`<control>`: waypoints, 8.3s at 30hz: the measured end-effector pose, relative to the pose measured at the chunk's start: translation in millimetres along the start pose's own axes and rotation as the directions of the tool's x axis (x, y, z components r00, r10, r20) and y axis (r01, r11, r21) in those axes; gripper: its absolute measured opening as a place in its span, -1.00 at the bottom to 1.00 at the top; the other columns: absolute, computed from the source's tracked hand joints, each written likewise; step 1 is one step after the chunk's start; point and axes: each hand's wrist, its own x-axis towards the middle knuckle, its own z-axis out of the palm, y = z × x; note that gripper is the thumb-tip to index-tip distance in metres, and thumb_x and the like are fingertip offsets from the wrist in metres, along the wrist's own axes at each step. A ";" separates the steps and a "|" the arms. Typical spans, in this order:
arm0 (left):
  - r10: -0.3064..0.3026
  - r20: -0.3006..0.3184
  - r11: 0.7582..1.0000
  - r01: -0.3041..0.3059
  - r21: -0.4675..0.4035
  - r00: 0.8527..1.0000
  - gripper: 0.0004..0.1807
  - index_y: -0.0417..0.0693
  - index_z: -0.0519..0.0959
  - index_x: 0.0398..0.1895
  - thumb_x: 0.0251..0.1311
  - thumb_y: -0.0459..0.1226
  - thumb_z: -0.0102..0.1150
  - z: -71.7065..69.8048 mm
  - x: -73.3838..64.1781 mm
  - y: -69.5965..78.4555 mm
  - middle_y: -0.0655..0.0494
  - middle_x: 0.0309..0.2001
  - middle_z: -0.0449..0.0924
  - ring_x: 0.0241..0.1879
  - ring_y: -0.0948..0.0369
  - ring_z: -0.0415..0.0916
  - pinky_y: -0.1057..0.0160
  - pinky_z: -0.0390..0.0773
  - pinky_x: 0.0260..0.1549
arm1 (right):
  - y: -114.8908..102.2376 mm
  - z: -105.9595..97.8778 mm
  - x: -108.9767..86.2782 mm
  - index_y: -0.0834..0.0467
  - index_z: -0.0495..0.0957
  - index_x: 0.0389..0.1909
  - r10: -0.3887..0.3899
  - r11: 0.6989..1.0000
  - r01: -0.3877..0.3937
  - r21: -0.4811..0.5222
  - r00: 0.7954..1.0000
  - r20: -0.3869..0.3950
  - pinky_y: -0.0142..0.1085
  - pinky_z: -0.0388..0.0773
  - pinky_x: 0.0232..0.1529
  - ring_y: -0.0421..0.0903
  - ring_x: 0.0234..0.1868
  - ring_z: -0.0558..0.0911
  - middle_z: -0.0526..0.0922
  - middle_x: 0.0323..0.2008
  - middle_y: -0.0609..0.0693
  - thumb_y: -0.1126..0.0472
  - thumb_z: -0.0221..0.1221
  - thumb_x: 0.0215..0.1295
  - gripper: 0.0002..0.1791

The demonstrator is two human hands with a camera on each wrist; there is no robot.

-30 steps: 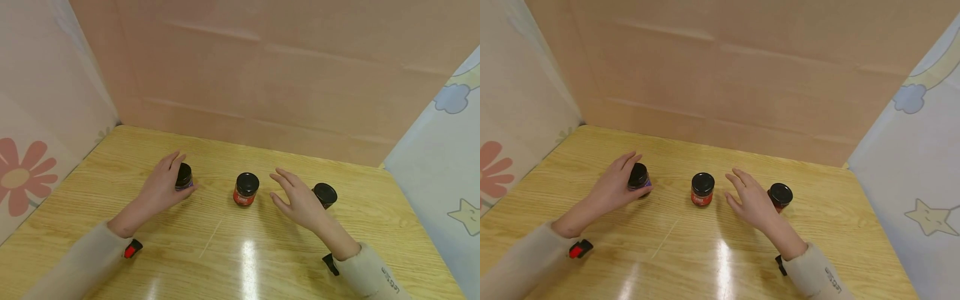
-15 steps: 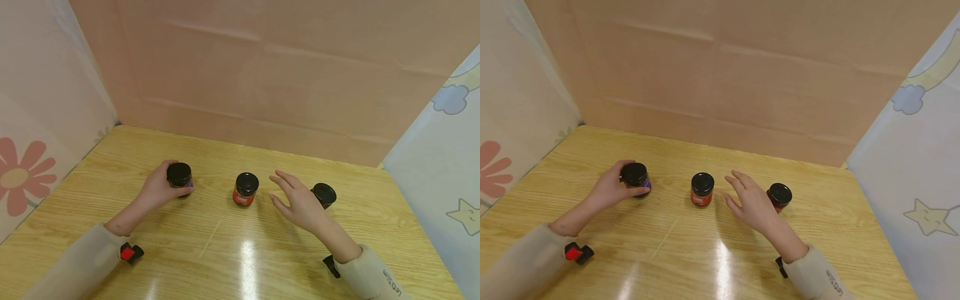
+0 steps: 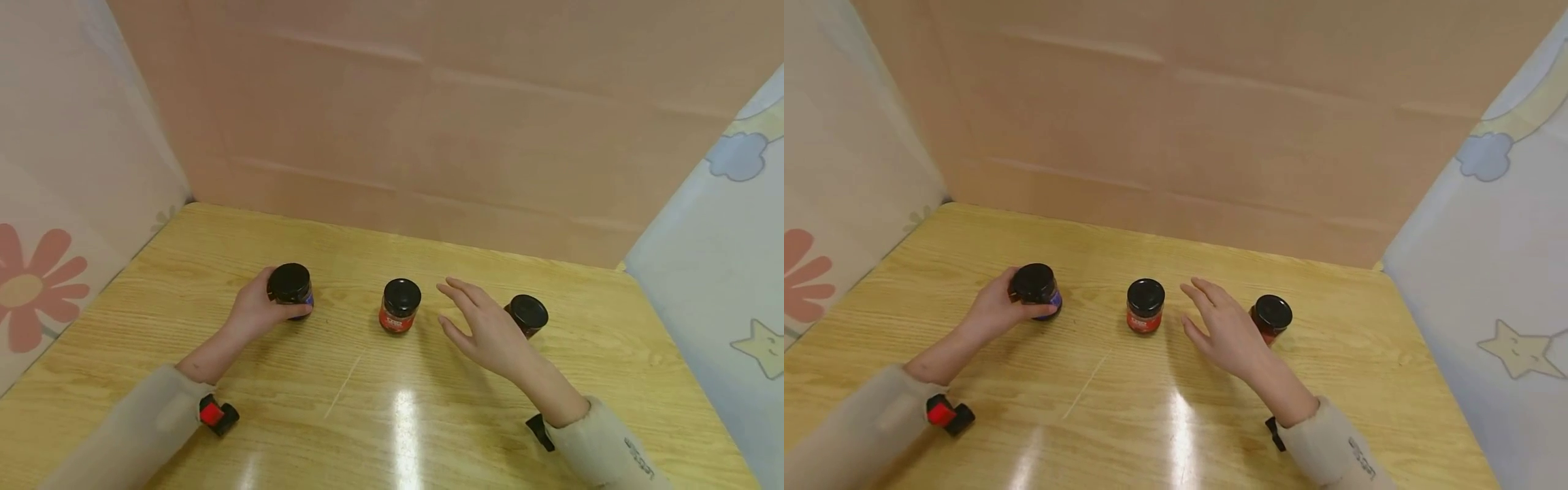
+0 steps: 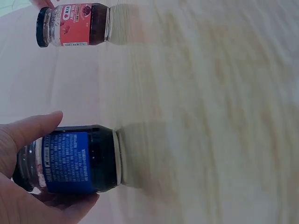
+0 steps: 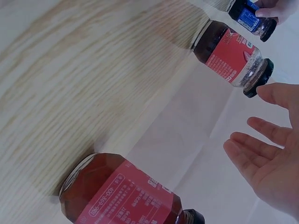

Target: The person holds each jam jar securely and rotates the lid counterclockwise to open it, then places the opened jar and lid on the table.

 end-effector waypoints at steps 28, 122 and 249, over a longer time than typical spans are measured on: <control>-0.070 0.040 0.995 0.072 -0.065 0.997 -0.17 -0.33 0.31 0.29 -0.04 -0.18 0.44 3.5 -5.4 -9.1 -0.38 0.20 0.40 0.19 -0.26 0.33 -0.18 0.37 0.11 | -11.6 1.3 1.0 0.20 0.38 0.28 -0.007 1.000 0.007 0.009 1.000 0.003 -0.05 0.60 -0.09 0.15 0.17 0.52 0.45 0.23 0.22 0.12 0.26 0.22 -0.39; 0.336 0.154 0.938 -0.345 0.028 0.929 -0.34 0.07 0.59 0.00 -0.32 -0.11 0.57 68.4 -46.7 63.6 0.15 -0.19 0.67 -0.26 0.24 0.57 0.23 0.58 -0.28 | -56.0 -4.9 0.6 0.14 0.46 0.21 0.015 0.952 -0.026 0.306 0.999 0.040 -0.18 0.59 -0.04 -0.11 -0.01 0.61 0.59 0.00 -0.01 -0.01 0.16 0.33 -0.50; 0.576 0.365 0.808 -0.441 -0.391 0.731 -0.54 0.14 0.60 -0.22 -0.31 -0.24 0.55 95.7 -57.5 71.0 0.37 -0.32 0.64 -0.32 0.45 0.56 0.41 0.57 -0.25 | -75.5 12.5 -9.6 0.20 0.59 -0.35 -0.124 0.850 0.325 0.415 0.889 -0.441 -0.66 0.29 -0.61 -0.32 -0.60 0.37 0.49 -0.58 -0.09 -0.03 0.29 0.03 -0.64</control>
